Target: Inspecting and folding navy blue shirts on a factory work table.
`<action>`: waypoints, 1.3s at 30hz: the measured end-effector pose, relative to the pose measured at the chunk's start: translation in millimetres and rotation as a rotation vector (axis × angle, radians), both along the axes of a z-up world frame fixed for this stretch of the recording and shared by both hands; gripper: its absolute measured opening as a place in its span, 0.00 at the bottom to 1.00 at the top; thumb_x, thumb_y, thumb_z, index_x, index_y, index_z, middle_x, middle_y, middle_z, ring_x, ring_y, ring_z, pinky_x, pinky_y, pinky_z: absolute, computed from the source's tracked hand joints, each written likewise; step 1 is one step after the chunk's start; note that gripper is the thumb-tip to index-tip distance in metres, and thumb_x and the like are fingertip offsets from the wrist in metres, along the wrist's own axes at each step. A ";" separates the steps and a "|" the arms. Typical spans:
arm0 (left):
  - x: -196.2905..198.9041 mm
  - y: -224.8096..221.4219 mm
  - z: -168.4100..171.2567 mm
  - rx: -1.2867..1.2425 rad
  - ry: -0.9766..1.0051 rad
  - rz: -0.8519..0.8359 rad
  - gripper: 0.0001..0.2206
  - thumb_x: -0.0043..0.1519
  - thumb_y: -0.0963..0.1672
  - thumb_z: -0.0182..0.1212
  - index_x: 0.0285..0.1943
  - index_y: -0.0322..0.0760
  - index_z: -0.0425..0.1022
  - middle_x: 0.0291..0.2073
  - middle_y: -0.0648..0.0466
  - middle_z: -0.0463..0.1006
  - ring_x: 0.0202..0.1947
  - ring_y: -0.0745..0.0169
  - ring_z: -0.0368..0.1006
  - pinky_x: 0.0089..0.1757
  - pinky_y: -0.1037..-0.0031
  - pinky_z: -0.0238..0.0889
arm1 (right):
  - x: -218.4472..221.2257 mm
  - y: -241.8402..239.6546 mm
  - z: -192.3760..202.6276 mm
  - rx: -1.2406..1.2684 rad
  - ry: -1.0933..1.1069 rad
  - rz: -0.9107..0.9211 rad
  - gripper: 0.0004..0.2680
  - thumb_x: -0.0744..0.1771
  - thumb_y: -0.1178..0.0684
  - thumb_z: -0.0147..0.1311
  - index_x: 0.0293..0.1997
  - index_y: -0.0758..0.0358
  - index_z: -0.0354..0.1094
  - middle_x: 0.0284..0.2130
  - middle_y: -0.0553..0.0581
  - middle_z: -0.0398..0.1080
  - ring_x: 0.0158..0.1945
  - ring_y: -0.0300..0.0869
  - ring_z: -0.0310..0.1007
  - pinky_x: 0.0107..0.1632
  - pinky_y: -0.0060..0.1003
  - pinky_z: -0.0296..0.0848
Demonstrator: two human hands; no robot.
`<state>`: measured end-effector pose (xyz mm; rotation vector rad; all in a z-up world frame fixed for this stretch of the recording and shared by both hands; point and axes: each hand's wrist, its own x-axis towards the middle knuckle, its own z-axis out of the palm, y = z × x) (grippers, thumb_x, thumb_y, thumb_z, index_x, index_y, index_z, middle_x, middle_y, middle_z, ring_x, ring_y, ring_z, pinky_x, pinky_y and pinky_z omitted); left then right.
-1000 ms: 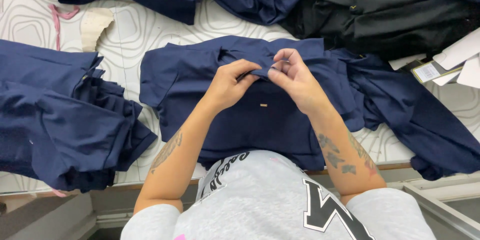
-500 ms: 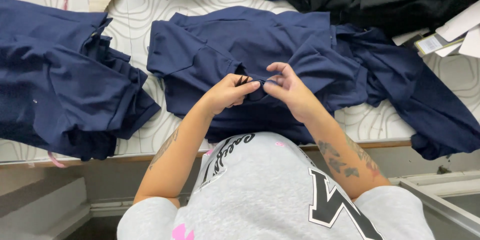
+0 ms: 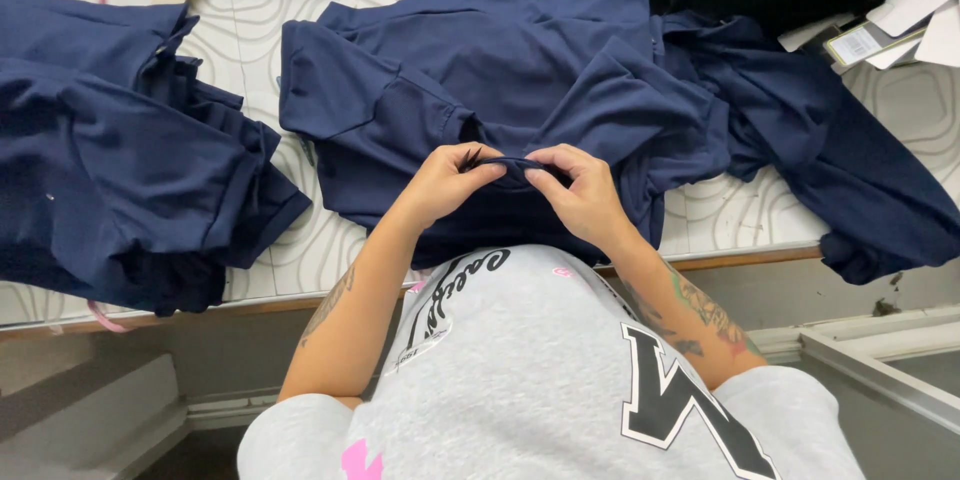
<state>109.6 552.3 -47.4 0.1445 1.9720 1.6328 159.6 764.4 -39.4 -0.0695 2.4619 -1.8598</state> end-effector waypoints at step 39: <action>10.0 35.7 20.0 -0.008 0.657 0.254 0.04 0.67 0.46 0.63 0.48 0.47 0.78 0.41 0.59 0.83 0.47 0.61 0.80 0.44 0.74 0.75 | -21.8 7.7 -27.1 -0.890 -0.478 -0.175 0.08 0.70 0.53 0.52 0.52 0.63 0.72 0.40 0.56 0.79 0.47 0.42 0.80 0.57 0.40 0.75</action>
